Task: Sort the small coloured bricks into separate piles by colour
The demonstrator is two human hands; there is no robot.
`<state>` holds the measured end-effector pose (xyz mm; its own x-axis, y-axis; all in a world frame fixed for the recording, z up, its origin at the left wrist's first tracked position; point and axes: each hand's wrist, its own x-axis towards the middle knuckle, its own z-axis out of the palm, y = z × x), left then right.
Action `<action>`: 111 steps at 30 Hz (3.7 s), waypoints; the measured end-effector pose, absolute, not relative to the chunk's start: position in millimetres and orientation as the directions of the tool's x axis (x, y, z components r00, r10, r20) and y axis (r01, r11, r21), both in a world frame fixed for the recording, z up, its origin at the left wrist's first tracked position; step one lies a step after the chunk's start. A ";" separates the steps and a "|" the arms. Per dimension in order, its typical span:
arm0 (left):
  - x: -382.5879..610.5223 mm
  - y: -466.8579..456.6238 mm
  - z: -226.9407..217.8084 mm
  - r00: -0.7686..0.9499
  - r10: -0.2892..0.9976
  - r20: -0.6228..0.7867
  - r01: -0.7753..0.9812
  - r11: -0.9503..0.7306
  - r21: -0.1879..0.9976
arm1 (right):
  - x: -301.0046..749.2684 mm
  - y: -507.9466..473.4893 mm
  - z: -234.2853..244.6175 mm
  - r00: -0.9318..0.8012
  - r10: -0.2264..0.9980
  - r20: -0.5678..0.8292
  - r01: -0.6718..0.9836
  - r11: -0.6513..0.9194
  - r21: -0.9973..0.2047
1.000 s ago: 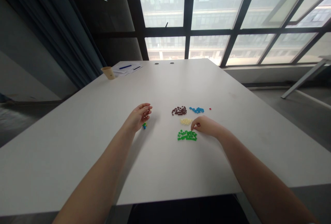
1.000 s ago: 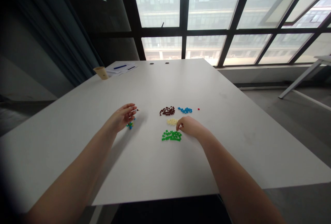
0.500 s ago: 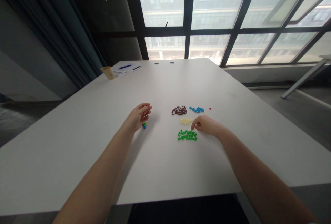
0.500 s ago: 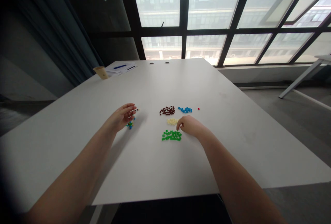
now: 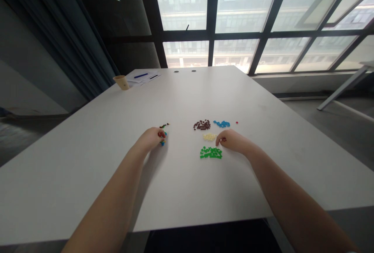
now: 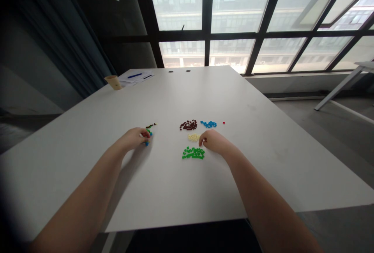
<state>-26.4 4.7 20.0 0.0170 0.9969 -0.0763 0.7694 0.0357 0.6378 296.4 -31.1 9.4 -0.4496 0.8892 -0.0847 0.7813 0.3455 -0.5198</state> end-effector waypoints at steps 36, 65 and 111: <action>64.2 -37.8 1.2 0.475 0.842 -0.257 -0.178 0.378 0.909 | 263.9 -52.2 27.9 -0.375 0.776 0.508 0.569 0.625 -0.534; 58.8 -33.4 0.3 0.450 0.849 -0.278 0.008 0.307 0.952 | 321.2 -40.1 45.3 -0.318 0.944 -0.085 0.868 0.254 -0.426; -26.3 4.2 11.4 0.100 0.989 -0.108 0.980 -0.079 0.184 | 330.8 -27.9 27.4 -0.166 0.982 -0.091 0.877 0.105 -0.470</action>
